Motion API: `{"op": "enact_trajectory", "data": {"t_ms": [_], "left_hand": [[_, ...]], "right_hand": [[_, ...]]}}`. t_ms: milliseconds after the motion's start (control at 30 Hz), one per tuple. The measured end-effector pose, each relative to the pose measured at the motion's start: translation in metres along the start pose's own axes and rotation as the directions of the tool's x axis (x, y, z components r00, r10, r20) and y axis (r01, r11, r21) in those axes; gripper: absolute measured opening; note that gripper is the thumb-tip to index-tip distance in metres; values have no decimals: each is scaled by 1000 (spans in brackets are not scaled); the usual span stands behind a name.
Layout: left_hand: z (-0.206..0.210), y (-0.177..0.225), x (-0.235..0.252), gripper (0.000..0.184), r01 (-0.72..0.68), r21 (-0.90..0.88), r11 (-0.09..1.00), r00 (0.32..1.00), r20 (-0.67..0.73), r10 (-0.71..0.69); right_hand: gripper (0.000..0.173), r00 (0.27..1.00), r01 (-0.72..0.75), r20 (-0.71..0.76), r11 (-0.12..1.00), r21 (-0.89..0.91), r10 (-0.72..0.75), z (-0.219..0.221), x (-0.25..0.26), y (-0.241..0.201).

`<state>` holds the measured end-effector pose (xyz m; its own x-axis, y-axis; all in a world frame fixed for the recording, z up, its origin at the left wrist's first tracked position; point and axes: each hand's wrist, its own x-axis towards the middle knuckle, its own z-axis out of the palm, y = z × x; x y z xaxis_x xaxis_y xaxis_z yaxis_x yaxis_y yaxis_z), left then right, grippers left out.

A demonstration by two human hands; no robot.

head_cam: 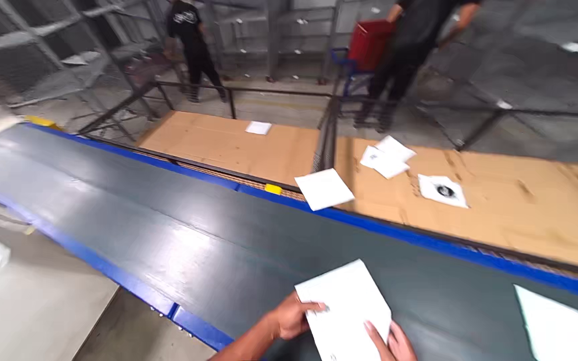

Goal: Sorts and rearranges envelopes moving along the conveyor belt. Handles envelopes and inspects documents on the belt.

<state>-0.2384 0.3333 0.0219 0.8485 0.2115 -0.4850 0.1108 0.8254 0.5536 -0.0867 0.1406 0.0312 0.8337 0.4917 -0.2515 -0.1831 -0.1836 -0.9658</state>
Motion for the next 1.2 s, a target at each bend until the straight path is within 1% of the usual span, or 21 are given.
{"op": "enact_trajectory", "data": {"t_ms": [33, 67, 133, 167, 233, 300, 433, 533, 633, 700, 800, 833, 867, 933, 967, 1033, 1067, 1100, 1133, 1167, 1200], "left_hand": [[1, 6, -2, 39, 1, 8, 1000, 999, -46, -1], [1, 12, -1, 39, -8, 26, 1000, 994, -105, 11], [-7, 16, 5, 37, -33, 49, 998, 983, -179, 41], [-13, 15, 9, 37, -54, 42, 998, 980, -191, 61], [-23, 22, 18, 37, -129, 8, 992, 976, -178, 129], [-32, 31, 21, 36, -185, -25, 982, 969, -171, 178], [-42, 32, 16, 35, -206, -69, 976, 965, -179, 191], [-47, 29, 13, 35, -206, -81, 975, 965, -186, 188], [-48, 24, 9, 36, -205, -120, 971, 968, -174, 183], [-46, 18, 6, 36, -182, -149, 972, 976, -152, 159], [-37, 3, 1, 38, -91, -139, 986, 992, -96, 78], [-36, -1, -2, 42, -52, -102, 993, 996, -72, 45], [-38, -5, -5, 46, -11, -53, 999, 999, -51, 9], [-41, -3, -8, 48, 28, 53, 998, 998, -56, -25], [-44, 4, -7, 47, -3, 99, 995, 996, -88, 11], [-50, 40, 4, 42, -147, 184, 972, 975, -139, 174], [-54, 65, 13, 41, -247, 203, 948, 952, -132, 276], [-57, 95, 23, 42, -351, 216, 911, 922, -93, 377], [-58, 126, 34, 48, -429, 234, 872, 893, -35, 448], [-61, 154, 45, 60, -470, 243, 849, 876, 10, 482], [-64, 174, 57, 65, -479, 266, 837, 865, -22, 502]], "right_hand": [[58, 999, 43, -18, 999, 18, -42, 3, 3, -6], [55, 998, 60, -29, 998, 25, -59, 4, 7, -10], [51, 999, 27, -26, 1000, -10, -27, 1, 9, -11], [51, 1000, 0, -31, 999, -39, -1, -3, 11, -9], [47, 999, 5, -34, 998, -63, -7, -8, 24, -2], [47, 998, 32, -51, 990, -135, -39, -13, 32, 7], [51, 997, 9, -72, 945, -327, -35, -25, 28, 24], [48, 997, 29, -57, 930, -366, -54, -26, 25, 27], [44, 998, 35, 51, 966, -257, -22, -14, 16, 20], [51, 979, -33, 192, 985, -167, 65, 0, 2, 11], [67, 916, -151, 361, 984, -90, 174, 23, -17, 1], [63, 902, -177, 390, 983, -55, 184, 30, -21, -1], [52, 892, -187, 417, 982, -15, 176, 36, -25, -2], [39, 850, -176, 506, 984, 7, 148, 34, -29, -2], [38, 823, -143, 551, 989, -31, 136, 29, -29, -1], [44, 794, -44, 596, 990, -133, 115, 17, -26, 3], [48, 798, -5, 594, 986, -167, 104, 11, -26, 6], [49, 807, 20, 583, 982, -187, 95, 5, -25, 9], [49, 822, 31, 564, 982, -189, 82, 0, -24, 12], [47, 840, 30, 537, 982, -185, 75, -5, -22, 13], [45, 861, 23, 502, 982, -185, 74, -9, -21, 15]]}}
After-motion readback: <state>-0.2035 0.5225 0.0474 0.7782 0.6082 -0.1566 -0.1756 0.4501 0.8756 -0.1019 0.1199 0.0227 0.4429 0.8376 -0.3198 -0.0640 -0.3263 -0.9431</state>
